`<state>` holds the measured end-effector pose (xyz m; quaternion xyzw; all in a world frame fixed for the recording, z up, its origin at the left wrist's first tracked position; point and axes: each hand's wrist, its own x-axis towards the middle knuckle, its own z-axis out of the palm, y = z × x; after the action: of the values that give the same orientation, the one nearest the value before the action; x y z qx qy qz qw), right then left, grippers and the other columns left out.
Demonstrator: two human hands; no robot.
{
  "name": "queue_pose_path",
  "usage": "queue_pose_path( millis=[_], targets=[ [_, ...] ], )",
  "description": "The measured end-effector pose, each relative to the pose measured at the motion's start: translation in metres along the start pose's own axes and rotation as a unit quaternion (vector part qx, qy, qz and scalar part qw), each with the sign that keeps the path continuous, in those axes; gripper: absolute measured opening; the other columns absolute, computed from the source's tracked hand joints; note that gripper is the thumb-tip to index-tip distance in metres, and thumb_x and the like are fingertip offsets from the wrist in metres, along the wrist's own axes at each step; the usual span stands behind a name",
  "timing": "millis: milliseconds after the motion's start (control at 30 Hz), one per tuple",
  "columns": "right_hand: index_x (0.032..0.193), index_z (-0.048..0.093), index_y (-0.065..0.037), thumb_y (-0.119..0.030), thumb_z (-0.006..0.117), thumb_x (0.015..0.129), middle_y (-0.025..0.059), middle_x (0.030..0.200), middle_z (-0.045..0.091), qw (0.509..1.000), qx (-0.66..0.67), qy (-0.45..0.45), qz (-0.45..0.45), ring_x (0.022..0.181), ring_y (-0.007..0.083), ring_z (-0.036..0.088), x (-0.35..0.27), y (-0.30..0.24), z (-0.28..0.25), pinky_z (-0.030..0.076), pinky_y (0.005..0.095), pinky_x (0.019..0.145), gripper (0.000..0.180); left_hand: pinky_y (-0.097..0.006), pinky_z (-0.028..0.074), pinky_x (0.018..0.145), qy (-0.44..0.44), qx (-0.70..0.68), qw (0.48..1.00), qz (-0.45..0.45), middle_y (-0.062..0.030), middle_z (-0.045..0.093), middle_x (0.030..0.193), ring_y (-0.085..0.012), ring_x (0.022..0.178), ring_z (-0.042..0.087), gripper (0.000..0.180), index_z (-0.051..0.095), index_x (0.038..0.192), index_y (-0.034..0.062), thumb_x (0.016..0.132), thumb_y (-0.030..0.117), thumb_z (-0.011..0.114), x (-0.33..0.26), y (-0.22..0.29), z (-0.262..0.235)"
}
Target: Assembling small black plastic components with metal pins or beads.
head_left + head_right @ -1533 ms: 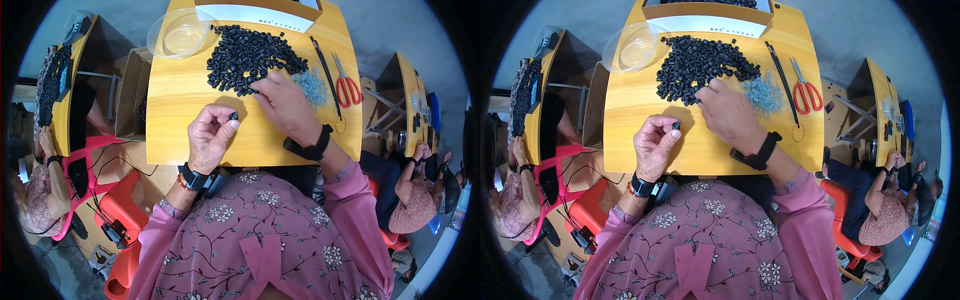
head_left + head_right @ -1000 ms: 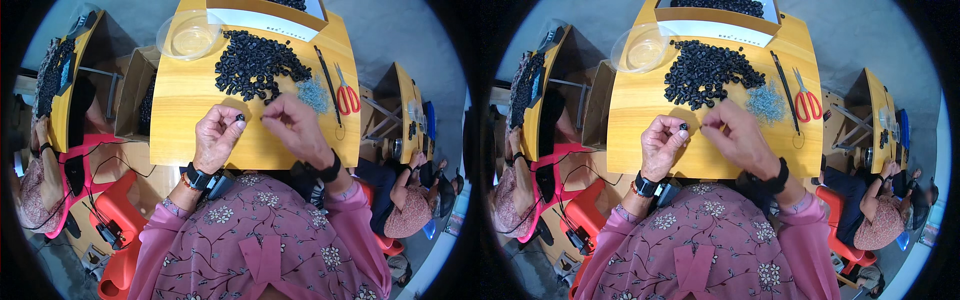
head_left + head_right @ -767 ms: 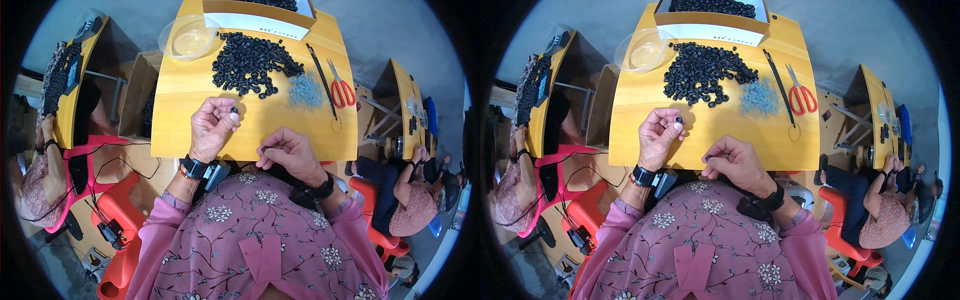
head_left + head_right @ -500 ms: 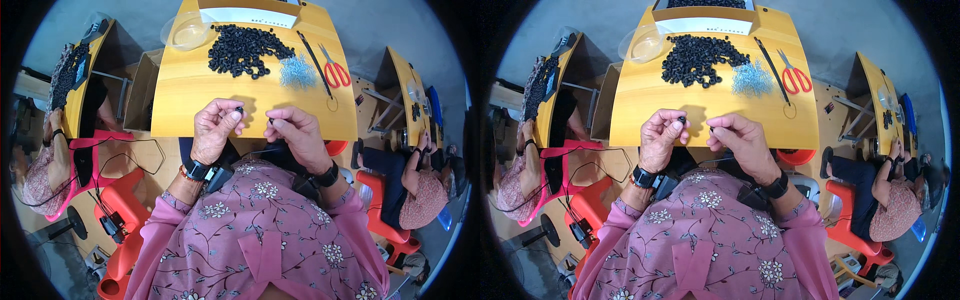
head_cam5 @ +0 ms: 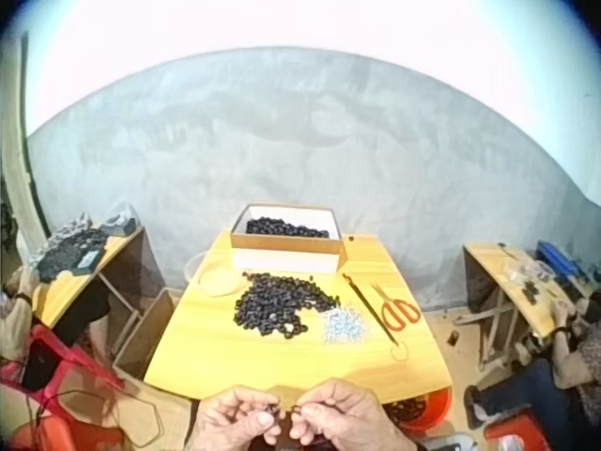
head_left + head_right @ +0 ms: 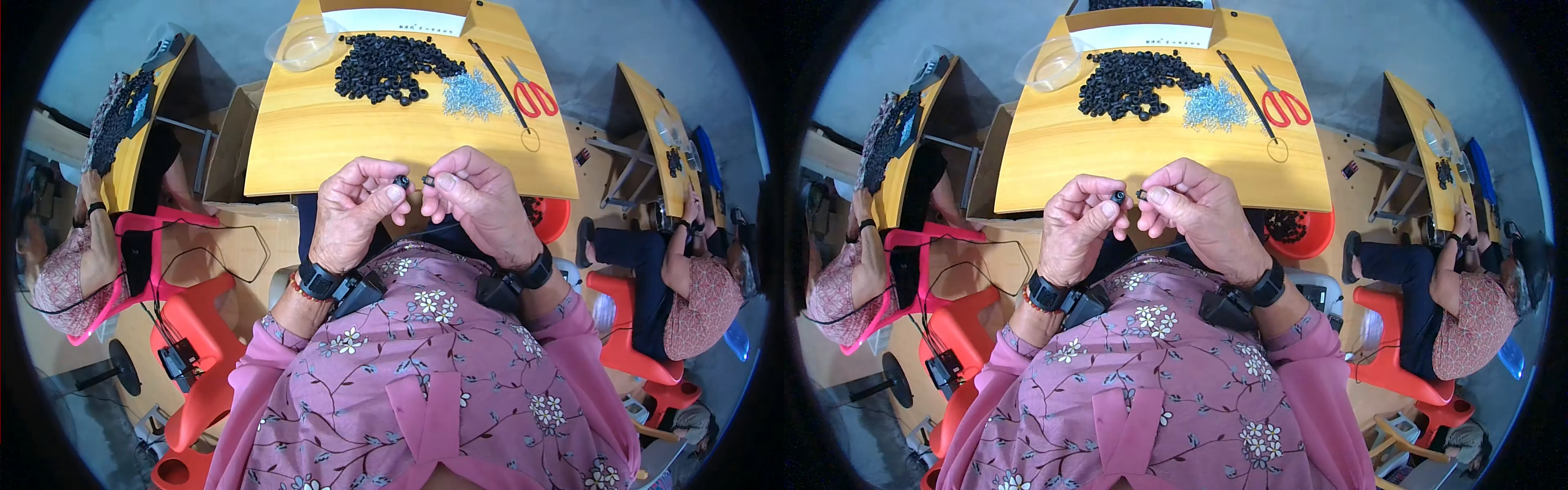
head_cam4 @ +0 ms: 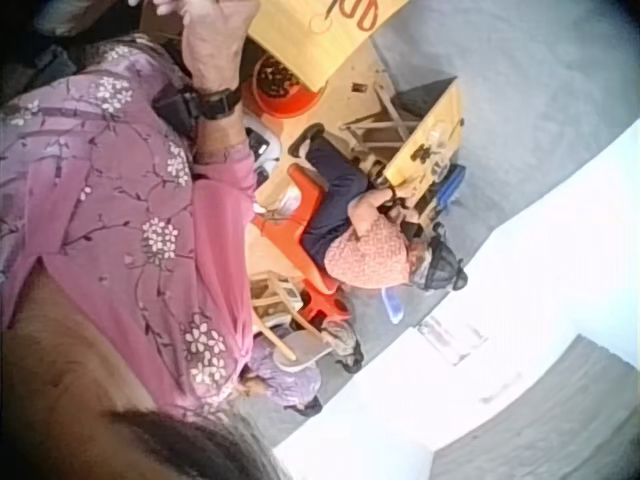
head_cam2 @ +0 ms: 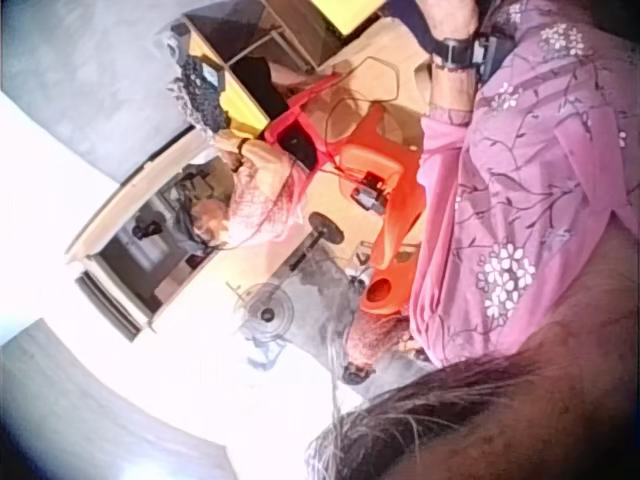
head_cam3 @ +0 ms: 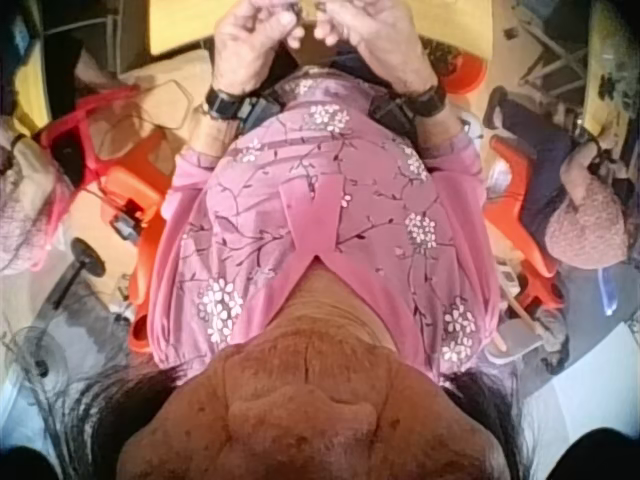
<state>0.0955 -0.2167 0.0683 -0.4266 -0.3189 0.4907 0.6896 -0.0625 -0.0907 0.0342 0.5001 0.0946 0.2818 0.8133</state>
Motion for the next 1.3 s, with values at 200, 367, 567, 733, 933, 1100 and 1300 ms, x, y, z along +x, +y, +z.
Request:
queue_pose_path(
  millis=[200,367,567,733,933,1100,1300],
  targets=[
    [0.104,0.064,0.001,-0.003,0.060,0.095,0.0086,0.088,0.068,0.999,-0.034,0.006,0.019,0.073,0.0106,0.066,-0.004,-0.002,0.010,0.055,0.0217,0.065,0.011,-0.025,0.052,0.064,-0.012,-0.057,0.998,-0.004,-0.0108,0.069,0.093,-0.0135,0.074,0.063,0.022,0.061,0.110,0.0008,0.092,0.012,0.068,-0.009,0.000,0.003],
    [0.106,0.065,0.003,-0.001,0.061,0.093,0.0084,0.089,0.070,0.998,-0.064,0.023,0.014,0.073,0.0098,0.066,-0.007,-0.005,0.019,0.055,0.0215,0.068,0.014,-0.025,0.052,0.064,-0.021,-0.049,0.998,0.019,-0.0101,0.069,0.091,-0.0135,0.073,0.063,0.022,0.061,0.110,0.0010,0.091,0.009,0.069,-0.009,-0.002,0.002],
    [0.105,0.065,0.004,0.001,0.063,0.091,0.0078,0.087,0.070,0.990,-0.133,0.015,-0.038,0.072,0.0087,0.065,-0.010,-0.009,0.024,0.055,0.0212,0.067,0.014,-0.024,0.053,0.063,-0.009,-0.045,0.999,0.030,-0.0101,0.069,0.090,-0.0123,0.071,0.063,0.020,0.061,0.107,-0.0001,0.089,0.003,0.070,-0.011,0.001,0.009],
    [0.103,0.066,0.005,0.001,0.063,0.092,0.0074,0.085,0.070,0.988,-0.142,0.032,-0.058,0.071,0.0079,0.064,-0.014,-0.012,0.027,0.054,0.0212,0.066,0.013,-0.025,0.054,0.063,-0.022,-0.045,0.998,0.037,-0.0106,0.069,0.090,-0.0137,0.075,0.065,0.022,0.061,0.109,0.0000,0.089,0.004,0.070,-0.014,0.002,0.011],
    [0.102,0.067,0.005,0.001,0.063,0.092,0.0057,0.083,0.069,0.982,-0.168,0.022,-0.085,0.071,0.0066,0.062,-0.015,-0.010,0.028,0.053,0.0207,0.065,0.012,-0.022,0.053,0.064,0.000,-0.032,0.998,0.047,-0.0092,0.070,0.089,-0.0102,0.069,0.063,0.019,0.061,0.106,-0.0015,0.088,0.000,0.069,-0.014,0.003,0.014],
    [0.102,0.067,0.005,0.000,0.063,0.092,0.0044,0.082,0.069,0.975,-0.207,0.024,-0.083,0.070,0.0061,0.061,-0.015,-0.011,0.028,0.052,0.0203,0.065,0.012,-0.021,0.053,0.064,0.004,-0.015,0.999,0.040,-0.0089,0.070,0.088,-0.0093,0.069,0.064,0.021,0.061,0.105,-0.0009,0.087,-0.002,0.071,-0.016,0.003,0.014],
    [0.102,0.068,0.005,0.001,0.063,0.092,0.0039,0.082,0.069,0.970,-0.224,0.019,-0.089,0.070,0.0059,0.060,-0.015,-0.011,0.029,0.051,0.0202,0.066,0.012,-0.020,0.053,0.063,-0.001,0.019,0.998,0.061,-0.0086,0.070,0.087,-0.0093,0.069,0.065,0.020,0.061,0.103,-0.0009,0.086,-0.002,0.071,-0.015,0.000,0.011]
  ],
)
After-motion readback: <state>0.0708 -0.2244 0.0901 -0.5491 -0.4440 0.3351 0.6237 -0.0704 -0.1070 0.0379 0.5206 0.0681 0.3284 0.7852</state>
